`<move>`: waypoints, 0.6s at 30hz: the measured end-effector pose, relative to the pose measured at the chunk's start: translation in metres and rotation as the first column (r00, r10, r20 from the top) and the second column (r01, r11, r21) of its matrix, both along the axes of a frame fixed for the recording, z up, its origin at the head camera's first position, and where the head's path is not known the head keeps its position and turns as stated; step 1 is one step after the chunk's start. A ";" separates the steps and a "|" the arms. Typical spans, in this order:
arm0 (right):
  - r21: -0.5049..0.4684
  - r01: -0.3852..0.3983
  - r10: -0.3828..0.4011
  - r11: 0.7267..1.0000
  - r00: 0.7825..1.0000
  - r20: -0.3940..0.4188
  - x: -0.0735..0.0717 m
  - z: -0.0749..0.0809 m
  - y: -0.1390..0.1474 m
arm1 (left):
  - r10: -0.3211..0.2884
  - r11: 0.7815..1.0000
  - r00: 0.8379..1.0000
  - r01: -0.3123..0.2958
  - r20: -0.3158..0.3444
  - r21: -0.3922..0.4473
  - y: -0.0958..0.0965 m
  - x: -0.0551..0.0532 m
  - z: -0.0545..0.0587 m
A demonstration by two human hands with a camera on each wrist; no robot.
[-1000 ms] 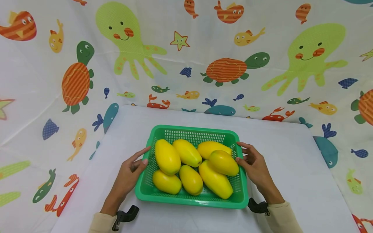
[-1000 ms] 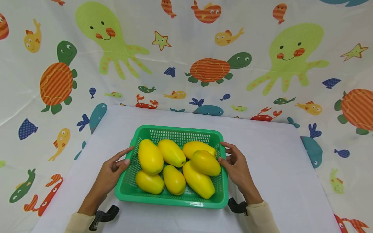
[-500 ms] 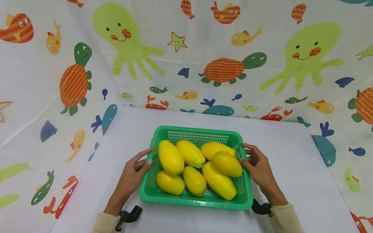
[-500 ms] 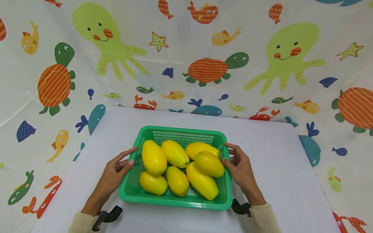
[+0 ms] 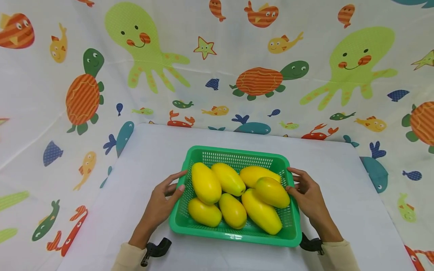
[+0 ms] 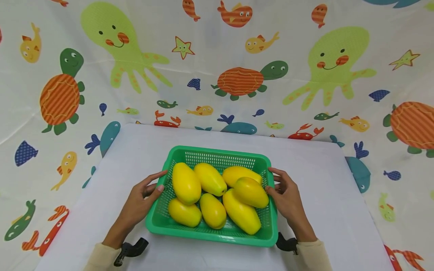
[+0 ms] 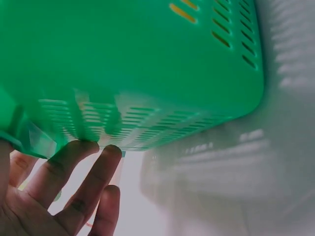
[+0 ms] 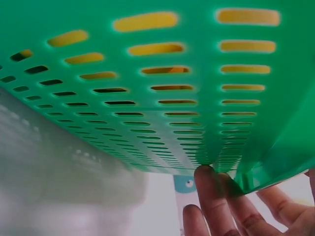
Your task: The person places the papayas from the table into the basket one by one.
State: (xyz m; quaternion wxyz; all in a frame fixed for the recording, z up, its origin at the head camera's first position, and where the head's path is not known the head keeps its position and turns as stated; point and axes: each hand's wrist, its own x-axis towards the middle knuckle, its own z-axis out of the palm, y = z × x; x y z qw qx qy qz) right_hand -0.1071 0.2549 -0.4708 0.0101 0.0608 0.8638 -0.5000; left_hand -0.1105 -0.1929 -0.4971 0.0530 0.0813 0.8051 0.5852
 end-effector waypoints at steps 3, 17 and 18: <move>0.026 0.006 -0.006 1.000 1.000 0.000 0.002 0.001 0.003 | 0.009 1.000 1.000 -0.009 -0.015 -0.023 0.004 0.000 0.000; 0.285 -0.012 0.049 0.958 0.991 -0.125 0.006 0.024 0.003 | 0.037 0.904 0.980 -0.117 -0.198 -0.410 0.002 0.006 0.026; 0.301 -0.017 0.060 0.953 0.989 -0.136 0.006 0.026 0.003 | 0.039 0.892 0.980 -0.122 -0.197 -0.434 0.002 0.006 0.030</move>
